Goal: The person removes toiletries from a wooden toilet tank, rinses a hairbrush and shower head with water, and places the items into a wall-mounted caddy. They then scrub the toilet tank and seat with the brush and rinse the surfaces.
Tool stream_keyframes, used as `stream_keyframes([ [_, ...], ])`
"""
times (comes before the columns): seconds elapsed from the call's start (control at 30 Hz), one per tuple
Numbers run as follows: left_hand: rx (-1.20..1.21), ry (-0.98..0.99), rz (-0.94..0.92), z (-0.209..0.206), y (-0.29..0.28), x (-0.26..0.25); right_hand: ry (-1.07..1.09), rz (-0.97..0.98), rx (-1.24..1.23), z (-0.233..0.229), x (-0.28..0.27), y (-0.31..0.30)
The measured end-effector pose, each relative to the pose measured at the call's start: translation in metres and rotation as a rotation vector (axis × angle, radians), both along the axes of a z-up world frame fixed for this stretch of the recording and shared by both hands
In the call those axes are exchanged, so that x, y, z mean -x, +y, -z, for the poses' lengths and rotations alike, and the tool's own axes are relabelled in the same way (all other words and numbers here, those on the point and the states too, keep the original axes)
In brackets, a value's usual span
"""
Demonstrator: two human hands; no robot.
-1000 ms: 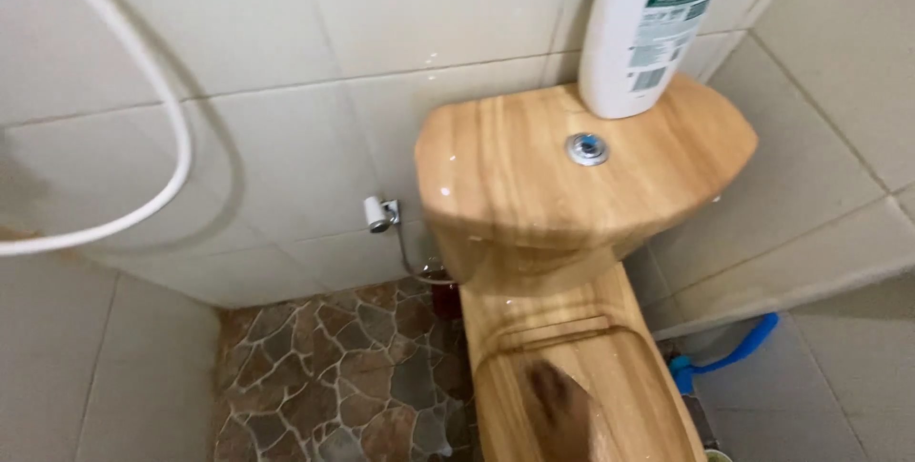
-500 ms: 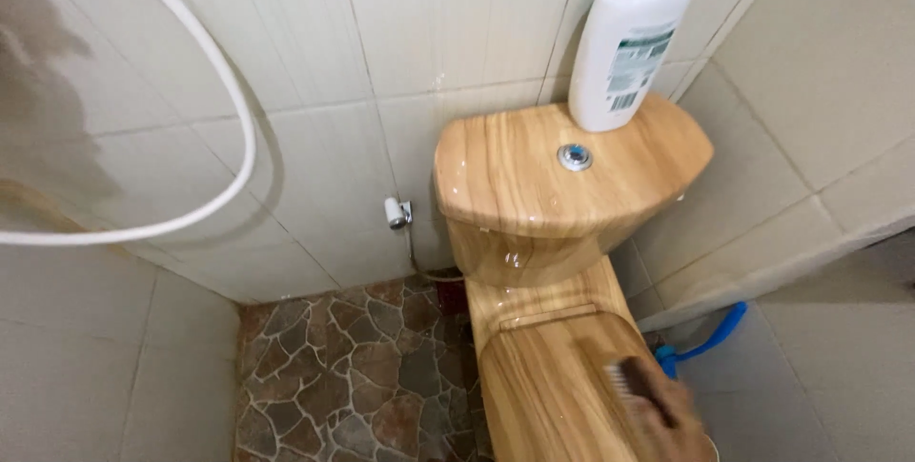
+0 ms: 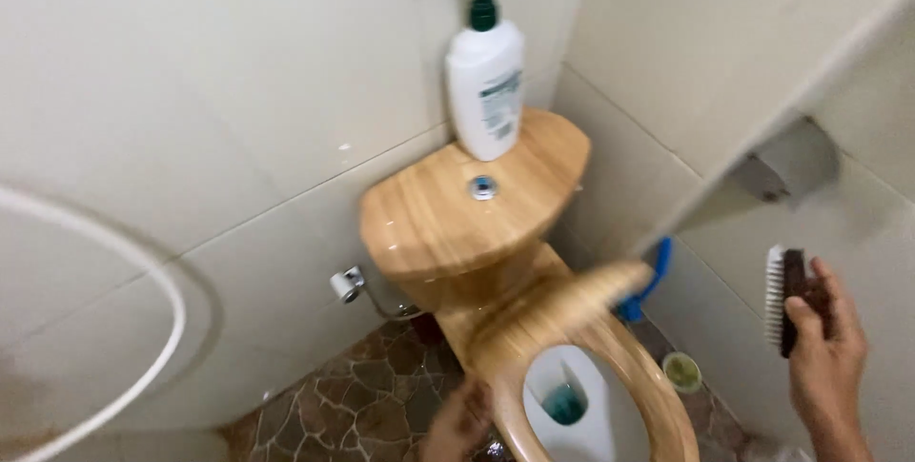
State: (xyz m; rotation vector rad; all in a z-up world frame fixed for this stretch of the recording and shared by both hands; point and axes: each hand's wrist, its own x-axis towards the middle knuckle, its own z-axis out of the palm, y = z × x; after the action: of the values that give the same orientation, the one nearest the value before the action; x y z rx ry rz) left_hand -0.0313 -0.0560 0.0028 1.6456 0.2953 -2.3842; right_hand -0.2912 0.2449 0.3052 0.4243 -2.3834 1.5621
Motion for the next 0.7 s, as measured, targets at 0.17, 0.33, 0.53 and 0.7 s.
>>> stream_keyframes([
  [0.17, 0.081, 0.088, 0.402, -0.040, -0.060, 0.016, -0.372, 0.313, -0.138, 0.066, -0.038, 0.046],
  [0.33, 0.212, 0.185, 0.467, -0.036, -0.074, 0.020, -0.539, 0.372, 0.015, 0.209, -0.073, 0.092],
  [0.53, 0.326, 0.049, 0.560, -0.052, -0.066, 0.009, -0.760, 0.390, -0.114, 0.287, -0.090, 0.073],
  [0.7, 0.407, -0.023, 0.657, -0.025, -0.064, 0.002, -0.588, 0.132, -0.190, 0.377, -0.031, 0.035],
])
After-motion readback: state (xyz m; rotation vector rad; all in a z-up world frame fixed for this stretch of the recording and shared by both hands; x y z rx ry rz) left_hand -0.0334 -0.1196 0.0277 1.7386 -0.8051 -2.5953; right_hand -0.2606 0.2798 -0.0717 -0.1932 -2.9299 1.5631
